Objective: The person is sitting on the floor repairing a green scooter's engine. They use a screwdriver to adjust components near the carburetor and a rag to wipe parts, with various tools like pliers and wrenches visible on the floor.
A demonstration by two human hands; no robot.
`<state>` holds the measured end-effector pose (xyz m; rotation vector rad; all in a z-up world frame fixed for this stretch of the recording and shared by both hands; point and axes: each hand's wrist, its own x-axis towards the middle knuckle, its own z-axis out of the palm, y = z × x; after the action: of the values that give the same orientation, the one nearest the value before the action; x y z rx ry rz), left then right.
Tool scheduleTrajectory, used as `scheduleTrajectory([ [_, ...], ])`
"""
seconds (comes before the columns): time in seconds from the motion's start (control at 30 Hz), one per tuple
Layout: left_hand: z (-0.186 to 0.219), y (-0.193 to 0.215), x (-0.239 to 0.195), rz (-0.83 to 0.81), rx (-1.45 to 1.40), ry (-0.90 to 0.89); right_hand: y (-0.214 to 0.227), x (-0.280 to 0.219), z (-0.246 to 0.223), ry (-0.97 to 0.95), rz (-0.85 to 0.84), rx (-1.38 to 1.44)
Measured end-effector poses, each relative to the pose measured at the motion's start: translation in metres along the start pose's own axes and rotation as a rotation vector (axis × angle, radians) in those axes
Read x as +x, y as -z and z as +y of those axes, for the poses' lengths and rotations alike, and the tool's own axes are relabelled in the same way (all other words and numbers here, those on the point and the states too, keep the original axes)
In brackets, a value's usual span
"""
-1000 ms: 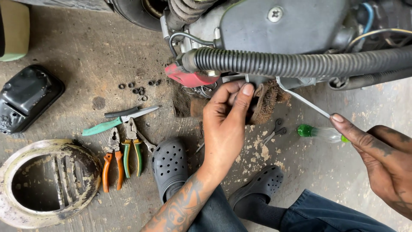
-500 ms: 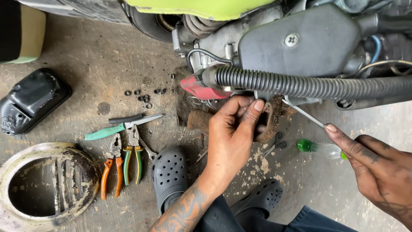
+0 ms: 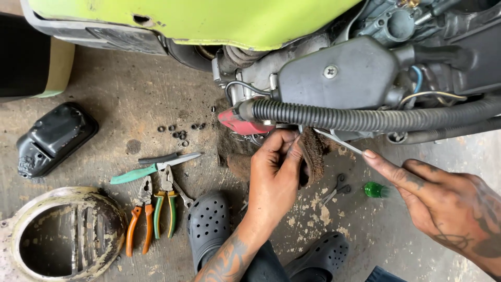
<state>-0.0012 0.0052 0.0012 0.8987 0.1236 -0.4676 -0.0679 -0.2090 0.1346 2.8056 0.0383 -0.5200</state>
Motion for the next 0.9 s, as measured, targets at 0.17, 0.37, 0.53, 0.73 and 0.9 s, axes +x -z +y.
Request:
scheduleTrajectory([
  [0.17, -0.008, -0.004, 0.002, 0.02, 0.047, -0.019, 0.002, 0.009, 0.016, 0.163, -0.032, -0.126],
  [0.37, -0.02, -0.002, 0.004, 0.003, 0.085, -0.047, 0.015, 0.015, 0.011, 0.163, -0.07, -0.13],
  [0.53, -0.019, -0.003, 0.008, -0.008, 0.161, -0.112, 0.01, 0.008, 0.01, 0.148, -0.046, -0.187],
  [0.73, 0.001, -0.012, 0.013, 0.012, 0.275, -0.074, -0.017, -0.018, 0.027, 0.03, -0.102, -0.281],
  [0.9, 0.004, -0.017, 0.009, 0.099, 0.286, -0.041, -0.033, -0.034, 0.042, 0.029, 0.015, -0.194],
])
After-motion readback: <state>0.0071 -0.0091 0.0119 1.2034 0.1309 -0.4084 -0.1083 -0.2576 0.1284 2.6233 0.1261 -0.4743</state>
